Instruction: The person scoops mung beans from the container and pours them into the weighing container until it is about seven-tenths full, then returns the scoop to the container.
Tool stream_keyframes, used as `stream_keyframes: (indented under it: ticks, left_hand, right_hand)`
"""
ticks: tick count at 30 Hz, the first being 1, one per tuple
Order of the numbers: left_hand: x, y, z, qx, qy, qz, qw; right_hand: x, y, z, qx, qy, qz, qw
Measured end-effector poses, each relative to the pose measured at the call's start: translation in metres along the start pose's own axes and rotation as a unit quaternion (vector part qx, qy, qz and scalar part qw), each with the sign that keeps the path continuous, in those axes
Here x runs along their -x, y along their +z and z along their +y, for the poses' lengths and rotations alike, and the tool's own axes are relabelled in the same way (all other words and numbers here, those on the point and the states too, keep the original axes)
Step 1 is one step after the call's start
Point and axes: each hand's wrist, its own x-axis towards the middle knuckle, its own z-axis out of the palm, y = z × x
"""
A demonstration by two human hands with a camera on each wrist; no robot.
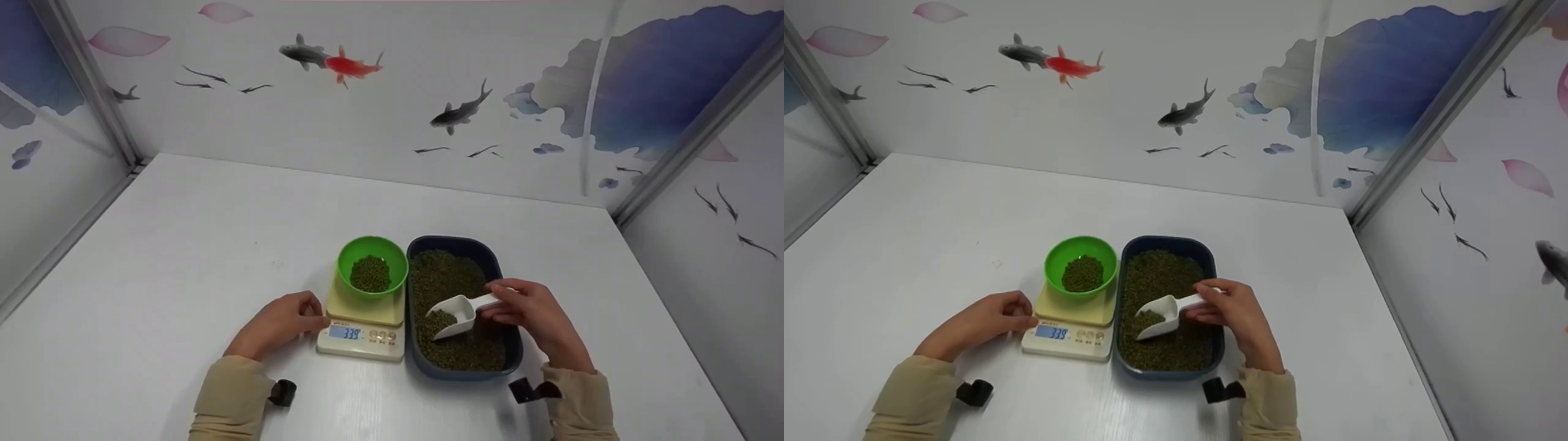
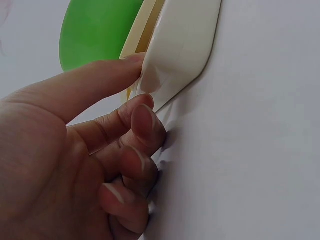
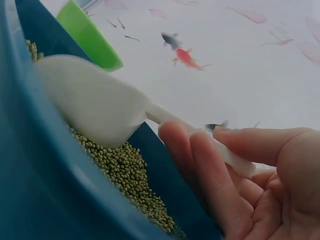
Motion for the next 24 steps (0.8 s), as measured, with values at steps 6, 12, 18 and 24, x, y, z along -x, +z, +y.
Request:
stream_keyframes:
  ticks: [6, 12, 18, 24]
  left_hand:
    - [-0.001, 0.0, 0.002, -0.011, 0.001, 0.003, 0.9999]
    - [0.0, 0.0, 0.0, -0.017, 0.0, 0.005, 0.9998]
    - [0.0, 0.0, 0.0, -0.013, 0.001, 0.002, 0.9999]
    - [0.001, 0.001, -0.001, -0.007, 0.001, 0.005, 1.0]
  right_hand:
    - [0.006, 0.002, -0.01, -0.007, -0.014, -0.008, 0.9998]
    - [0.0, -0.003, 0.0, -0.03, 0.0, -0.004, 0.9995]
    - [-0.004, -0.008, 0.009, -0.058, -0.011, -0.011, 0.9982]
    - [-0.003, -0.01, 0.009, -0.094, -0.022, -0.015, 0.9952]
